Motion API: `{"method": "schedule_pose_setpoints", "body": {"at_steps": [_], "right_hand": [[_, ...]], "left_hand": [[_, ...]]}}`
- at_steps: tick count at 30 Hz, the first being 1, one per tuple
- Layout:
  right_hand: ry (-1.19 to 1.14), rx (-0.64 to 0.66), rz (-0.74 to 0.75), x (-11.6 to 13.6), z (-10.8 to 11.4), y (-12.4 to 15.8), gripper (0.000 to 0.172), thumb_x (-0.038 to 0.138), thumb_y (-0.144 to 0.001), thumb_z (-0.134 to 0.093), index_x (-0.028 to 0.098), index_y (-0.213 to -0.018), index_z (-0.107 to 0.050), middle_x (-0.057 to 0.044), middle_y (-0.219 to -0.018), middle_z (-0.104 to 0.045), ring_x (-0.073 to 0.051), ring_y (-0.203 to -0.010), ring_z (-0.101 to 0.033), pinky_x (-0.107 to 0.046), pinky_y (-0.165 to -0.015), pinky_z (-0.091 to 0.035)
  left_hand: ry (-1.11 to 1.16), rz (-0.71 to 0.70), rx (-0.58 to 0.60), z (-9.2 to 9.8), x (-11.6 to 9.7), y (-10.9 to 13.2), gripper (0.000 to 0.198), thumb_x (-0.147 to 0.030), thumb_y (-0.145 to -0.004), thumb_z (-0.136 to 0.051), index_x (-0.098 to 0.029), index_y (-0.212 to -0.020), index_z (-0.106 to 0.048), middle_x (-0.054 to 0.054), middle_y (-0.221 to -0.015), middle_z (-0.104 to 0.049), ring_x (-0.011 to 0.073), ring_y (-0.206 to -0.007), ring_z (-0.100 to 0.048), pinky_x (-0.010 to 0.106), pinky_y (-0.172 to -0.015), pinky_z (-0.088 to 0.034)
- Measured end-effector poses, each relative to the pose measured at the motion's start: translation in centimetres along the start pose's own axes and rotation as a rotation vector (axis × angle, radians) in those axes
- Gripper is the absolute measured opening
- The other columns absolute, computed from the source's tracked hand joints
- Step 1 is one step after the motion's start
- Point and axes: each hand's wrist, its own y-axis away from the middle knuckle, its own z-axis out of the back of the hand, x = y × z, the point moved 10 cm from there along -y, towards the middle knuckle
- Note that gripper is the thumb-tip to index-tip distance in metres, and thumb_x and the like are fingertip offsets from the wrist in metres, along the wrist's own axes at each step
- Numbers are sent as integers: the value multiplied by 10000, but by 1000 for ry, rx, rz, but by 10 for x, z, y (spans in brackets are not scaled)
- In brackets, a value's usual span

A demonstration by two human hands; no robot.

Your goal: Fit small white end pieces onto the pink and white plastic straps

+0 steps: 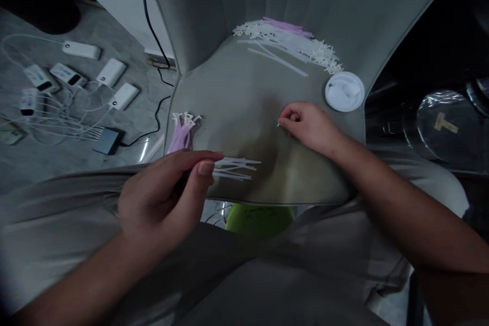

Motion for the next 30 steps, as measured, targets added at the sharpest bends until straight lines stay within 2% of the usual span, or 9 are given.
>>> {"method": "schedule_pose_setpoints", "body": {"at_steps": [2,4,9,11,15,17,22,25,30], "right_hand": [[-56,105,-14,0,-12,2,135,299,-823,-593,178,-814,-653,23,-556,-567,-112,-513,-474,-255,-497,-321],[-32,141,-11,0,-17,3,127,292,-821,-587,182,-796,-646,25,-554,-558,-115,-520,-473,-256,-498,-320],[201,-32,38,1,6,2,154,291,-822,-582,185,-842,-692,-9,-651,-623,-131,-592,-522,-270,-553,-334],[219,-84,49,1,13,2,160,292,-821,-583,183,-854,-696,-13,-667,-630,-131,-602,-530,-271,-563,-342],[28,65,32,-5,-1,3,152,305,-826,-579,183,-848,-667,12,-599,-591,-121,-552,-511,-258,-524,-350],[24,115,40,-5,-8,3,131,289,-818,-583,183,-819,-661,15,-589,-581,-121,-546,-508,-259,-513,-339],[143,-2,77,-3,9,4,125,287,-820,-599,191,-825,-679,6,-623,-597,-120,-559,-510,-267,-534,-333],[2,-41,27,-4,17,6,117,292,-820,-622,182,-823,-660,12,-581,-583,-114,-538,-500,-259,-522,-341],[-428,-46,35,14,4,24,55,236,-817,-641,188,-799,-621,19,-591,-616,-89,-507,-499,-231,-484,-358]], "left_hand": [[-12,4,14,-2,1,0,142,-164,-890,-583,-188,-996,-675,-16,-772,-692,84,-617,-591,219,-600,-472],[-14,13,31,-4,2,0,143,-176,-894,-580,-185,-998,-679,-15,-750,-683,85,-600,-580,220,-588,-464],[-4,17,51,-8,1,0,155,-200,-914,-554,-170,-1001,-680,-2,-726,-671,94,-591,-569,229,-593,-471],[-6,14,49,-8,1,0,152,-197,-913,-556,-171,-1001,-678,-1,-730,-676,96,-586,-567,232,-604,-482],[5,-9,51,-9,1,0,149,-179,-904,-563,-175,-1004,-673,-2,-759,-687,91,-600,-577,225,-631,-497],[8,-20,47,-11,2,0,149,-179,-904,-563,-171,-1002,-674,0,-769,-690,93,-630,-596,219,-643,-500],[16,-3,60,-22,15,-1,154,-205,-916,-554,-158,-992,-680,11,-823,-711,97,-721,-642,214,-698,-509],[17,13,78,-31,23,-2,173,-232,-933,-529,-162,-994,-675,28,-869,-728,121,-776,-665,236,-717,-515],[35,0,76,-41,23,-4,188,-242,-944,-523,-155,-995,-682,40,-906,-737,125,-832,-677,232,-750,-512]]}}
